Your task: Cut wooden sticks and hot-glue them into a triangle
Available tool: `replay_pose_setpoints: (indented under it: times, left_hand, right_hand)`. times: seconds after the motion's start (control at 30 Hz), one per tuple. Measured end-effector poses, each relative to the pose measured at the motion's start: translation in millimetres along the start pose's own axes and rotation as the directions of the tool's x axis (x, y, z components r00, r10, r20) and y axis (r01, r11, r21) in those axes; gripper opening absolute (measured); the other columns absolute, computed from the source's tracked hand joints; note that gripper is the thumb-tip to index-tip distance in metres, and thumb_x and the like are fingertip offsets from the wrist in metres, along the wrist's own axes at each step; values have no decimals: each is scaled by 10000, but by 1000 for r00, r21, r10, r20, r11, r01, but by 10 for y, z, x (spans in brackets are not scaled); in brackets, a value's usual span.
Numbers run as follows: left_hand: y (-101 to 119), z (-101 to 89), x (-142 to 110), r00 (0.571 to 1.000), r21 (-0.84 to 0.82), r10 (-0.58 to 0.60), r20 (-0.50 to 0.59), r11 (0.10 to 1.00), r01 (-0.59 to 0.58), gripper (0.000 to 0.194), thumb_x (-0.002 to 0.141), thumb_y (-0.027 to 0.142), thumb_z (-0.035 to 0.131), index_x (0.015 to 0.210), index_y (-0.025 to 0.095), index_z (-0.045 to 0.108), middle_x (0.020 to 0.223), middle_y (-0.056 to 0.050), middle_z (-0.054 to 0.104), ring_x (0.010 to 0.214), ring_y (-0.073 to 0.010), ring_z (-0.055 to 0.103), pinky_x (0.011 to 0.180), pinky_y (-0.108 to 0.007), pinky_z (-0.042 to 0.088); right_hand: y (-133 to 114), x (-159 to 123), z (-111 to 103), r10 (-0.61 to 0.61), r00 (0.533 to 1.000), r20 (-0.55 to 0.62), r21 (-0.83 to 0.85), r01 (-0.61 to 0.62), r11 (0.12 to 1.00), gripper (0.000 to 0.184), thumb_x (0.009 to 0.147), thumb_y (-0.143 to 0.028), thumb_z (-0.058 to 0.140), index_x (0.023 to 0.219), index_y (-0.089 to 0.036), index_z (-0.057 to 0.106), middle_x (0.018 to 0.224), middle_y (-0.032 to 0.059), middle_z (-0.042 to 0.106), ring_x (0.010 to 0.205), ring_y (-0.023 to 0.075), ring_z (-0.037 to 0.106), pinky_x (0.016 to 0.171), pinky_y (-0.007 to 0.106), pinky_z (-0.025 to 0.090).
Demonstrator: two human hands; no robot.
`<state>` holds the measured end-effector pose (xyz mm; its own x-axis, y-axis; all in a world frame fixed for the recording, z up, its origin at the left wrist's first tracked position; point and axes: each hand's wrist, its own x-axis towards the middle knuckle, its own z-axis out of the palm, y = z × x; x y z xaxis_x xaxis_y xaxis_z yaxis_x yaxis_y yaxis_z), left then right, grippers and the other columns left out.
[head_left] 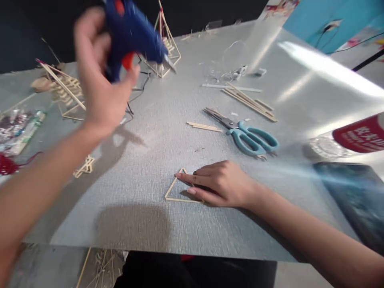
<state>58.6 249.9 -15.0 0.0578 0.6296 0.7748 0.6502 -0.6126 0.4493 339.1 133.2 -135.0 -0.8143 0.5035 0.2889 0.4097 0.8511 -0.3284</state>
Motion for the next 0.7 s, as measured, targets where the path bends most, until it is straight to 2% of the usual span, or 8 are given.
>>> replay_pose_setpoints:
  times: [0.1,0.2,0.4,0.47,0.53,0.6,0.67,0.7]
  left_hand:
    - [-89,108,-448,986,-39,-107,127,993,113,617,926,365,687,1434,271,349,1348,-10,640,1232,-175,629,1100,-381,529]
    - [-211,143,-731,951,83,-169,258,985,152,758,887,185,688,1525,251,284,1341,-72,663,1241,-215,628,1138,-421,480]
    - [-386,232,-675,780,396,-405,478,892,220,728,836,223,712,1487,123,401,1290,-205,674,1196,-377,639,1035,-560,511]
    - [-375,298,-619,756,415,-427,497,882,224,685,819,210,726,1435,88,454,1263,-229,676,1178,-397,639,1027,-588,503]
    - [-230,262,-597,777,386,-405,482,894,227,658,827,212,725,1421,113,459,1280,-212,665,1220,-385,613,1079,-599,462]
    - [90,49,-706,817,318,-357,452,921,227,591,901,248,657,1441,200,422,1349,-146,633,1311,-325,559,1171,-570,388]
    - [533,-302,-1077,845,224,-307,439,948,228,422,1027,311,437,1446,282,387,1402,-81,604,1364,-240,519,1200,-487,389]
    - [760,-481,-1381,836,188,-290,466,955,227,365,1049,321,354,1408,303,417,1360,-63,634,1323,-209,554,1163,-443,443]
  right_hand:
    - [-12,15,-4,-2,1000,10,8,1,1000,447,1067,-450,400,1344,-210,656,755,10,704,615,96,602,581,287,292]
    - [-24,27,-12,10,1000,19,15,-11,1000,449,1068,-449,391,1350,-215,651,763,13,708,621,103,611,590,290,297]
    - [-36,35,-11,25,999,28,33,-26,999,448,1062,-451,409,1381,-226,630,818,22,736,659,109,643,599,296,307]
    - [-41,38,-12,27,999,31,32,-28,999,448,1063,-450,406,1385,-229,627,829,23,740,665,109,648,600,294,310]
    - [-47,43,-18,25,999,34,35,-26,999,448,1064,-446,405,1384,-226,628,831,26,740,672,104,648,600,290,312]
    - [-51,47,-24,26,999,42,33,-27,999,449,1066,-443,401,1378,-218,633,830,30,737,677,103,646,600,288,314]
    - [-54,50,-30,27,998,50,25,-28,999,452,1065,-447,399,1372,-215,638,818,31,732,671,105,642,597,290,310]
    - [-56,50,-31,25,998,53,21,-26,999,452,1065,-447,400,1373,-216,637,819,32,732,672,106,641,598,291,310]
